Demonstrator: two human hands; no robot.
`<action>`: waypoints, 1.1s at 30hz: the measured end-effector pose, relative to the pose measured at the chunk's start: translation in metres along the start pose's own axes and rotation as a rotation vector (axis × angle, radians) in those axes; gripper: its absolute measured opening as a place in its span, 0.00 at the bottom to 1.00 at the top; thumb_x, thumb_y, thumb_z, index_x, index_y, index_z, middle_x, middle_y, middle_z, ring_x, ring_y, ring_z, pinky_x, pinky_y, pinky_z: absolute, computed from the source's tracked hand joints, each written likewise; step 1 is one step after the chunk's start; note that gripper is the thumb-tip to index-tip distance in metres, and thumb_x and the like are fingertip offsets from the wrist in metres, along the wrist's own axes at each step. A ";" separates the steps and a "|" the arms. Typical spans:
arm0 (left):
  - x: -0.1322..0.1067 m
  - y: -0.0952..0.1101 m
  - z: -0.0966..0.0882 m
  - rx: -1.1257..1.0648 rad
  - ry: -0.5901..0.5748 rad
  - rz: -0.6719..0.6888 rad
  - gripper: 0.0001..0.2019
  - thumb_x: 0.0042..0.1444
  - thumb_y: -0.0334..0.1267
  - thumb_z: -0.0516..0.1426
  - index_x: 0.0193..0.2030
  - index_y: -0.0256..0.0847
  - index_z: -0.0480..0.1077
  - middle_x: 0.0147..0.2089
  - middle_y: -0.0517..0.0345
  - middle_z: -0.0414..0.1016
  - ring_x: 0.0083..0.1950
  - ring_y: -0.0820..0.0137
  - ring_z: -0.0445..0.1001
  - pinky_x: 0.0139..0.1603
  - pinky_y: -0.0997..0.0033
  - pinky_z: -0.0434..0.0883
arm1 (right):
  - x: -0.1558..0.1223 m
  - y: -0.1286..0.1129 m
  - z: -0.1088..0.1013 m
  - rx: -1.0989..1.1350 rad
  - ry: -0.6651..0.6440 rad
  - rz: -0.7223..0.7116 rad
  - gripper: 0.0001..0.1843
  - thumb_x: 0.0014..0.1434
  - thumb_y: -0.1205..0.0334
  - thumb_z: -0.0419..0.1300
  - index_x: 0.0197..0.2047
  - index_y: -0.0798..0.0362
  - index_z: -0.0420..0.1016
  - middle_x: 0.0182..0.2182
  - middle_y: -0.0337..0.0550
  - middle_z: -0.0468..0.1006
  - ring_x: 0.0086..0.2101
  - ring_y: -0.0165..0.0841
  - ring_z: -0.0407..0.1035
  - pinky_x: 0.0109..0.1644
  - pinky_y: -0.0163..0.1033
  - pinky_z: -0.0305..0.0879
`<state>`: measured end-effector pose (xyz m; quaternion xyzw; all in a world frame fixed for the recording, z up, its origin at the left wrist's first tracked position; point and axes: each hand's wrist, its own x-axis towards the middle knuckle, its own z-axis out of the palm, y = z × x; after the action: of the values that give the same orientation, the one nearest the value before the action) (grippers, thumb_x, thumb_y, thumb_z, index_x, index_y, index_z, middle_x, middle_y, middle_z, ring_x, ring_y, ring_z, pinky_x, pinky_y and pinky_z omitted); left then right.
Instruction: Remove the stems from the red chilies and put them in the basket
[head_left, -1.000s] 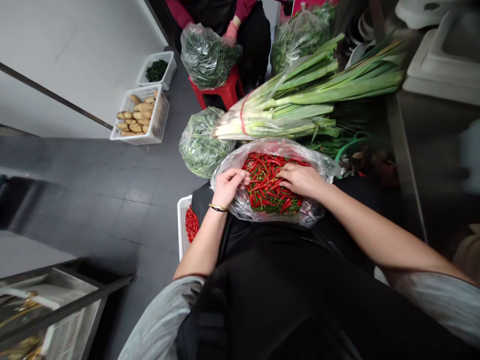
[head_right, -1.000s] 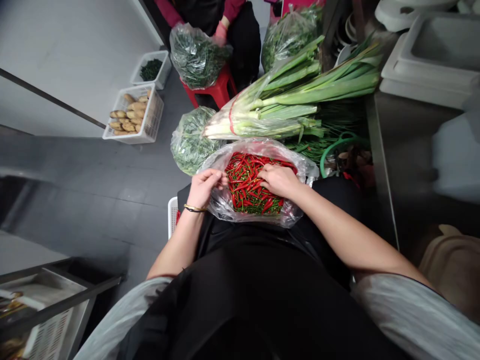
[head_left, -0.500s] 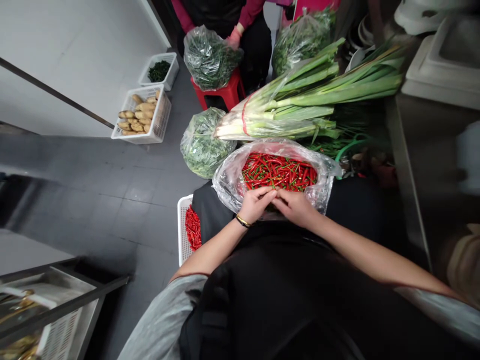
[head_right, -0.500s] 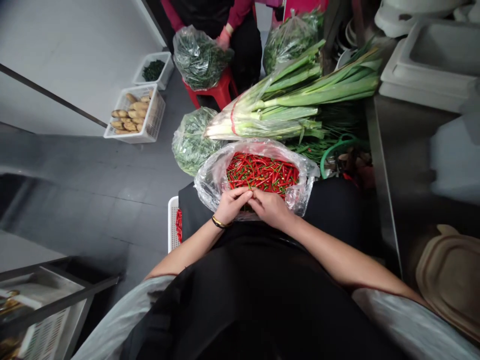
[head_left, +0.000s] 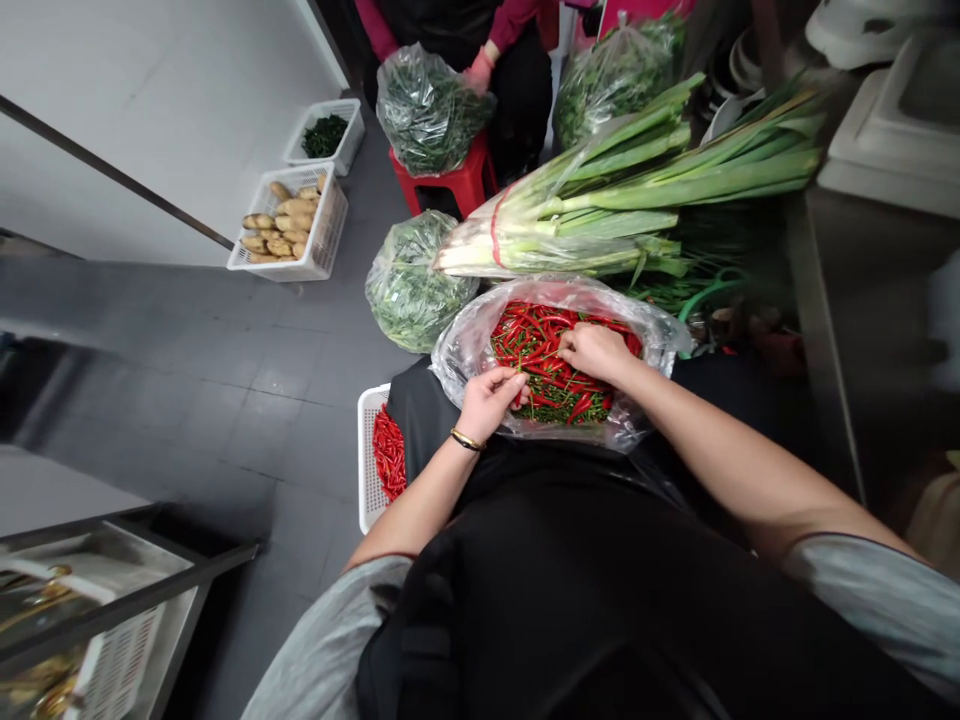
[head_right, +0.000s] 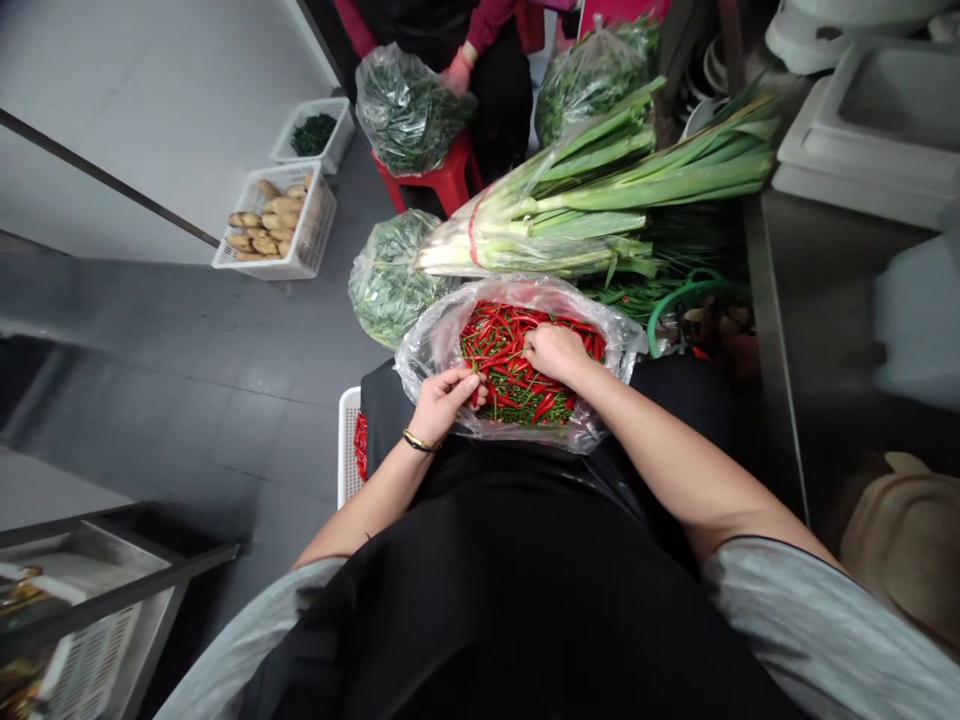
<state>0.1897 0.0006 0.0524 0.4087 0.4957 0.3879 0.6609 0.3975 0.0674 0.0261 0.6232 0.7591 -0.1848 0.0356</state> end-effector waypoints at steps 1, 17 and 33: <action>0.000 -0.001 -0.002 -0.013 0.005 -0.006 0.20 0.43 0.52 0.65 0.32 0.34 0.73 0.25 0.57 0.75 0.25 0.77 0.72 0.26 0.77 0.67 | -0.002 0.005 -0.005 0.034 0.016 -0.012 0.14 0.58 0.56 0.54 0.34 0.51 0.79 0.37 0.46 0.80 0.37 0.38 0.72 0.38 0.39 0.64; 0.011 0.004 -0.009 -0.123 0.007 -0.085 0.19 0.44 0.49 0.65 0.35 0.34 0.74 0.26 0.56 0.76 0.24 0.76 0.73 0.25 0.77 0.69 | -0.029 0.064 -0.096 0.786 0.319 0.093 0.09 0.48 0.59 0.63 0.27 0.58 0.75 0.20 0.41 0.73 0.22 0.26 0.61 0.28 0.36 0.56; 0.012 -0.001 -0.006 -0.044 -0.087 -0.101 0.21 0.45 0.52 0.64 0.34 0.33 0.73 0.26 0.56 0.74 0.24 0.76 0.70 0.27 0.75 0.68 | -0.034 0.074 -0.109 0.137 0.455 0.215 0.11 0.58 0.63 0.58 0.40 0.59 0.79 0.34 0.52 0.79 0.34 0.33 0.70 0.39 0.39 0.59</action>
<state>0.1869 0.0123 0.0463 0.3852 0.4778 0.3466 0.7094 0.4949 0.0822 0.1194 0.7266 0.6628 -0.0859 -0.1589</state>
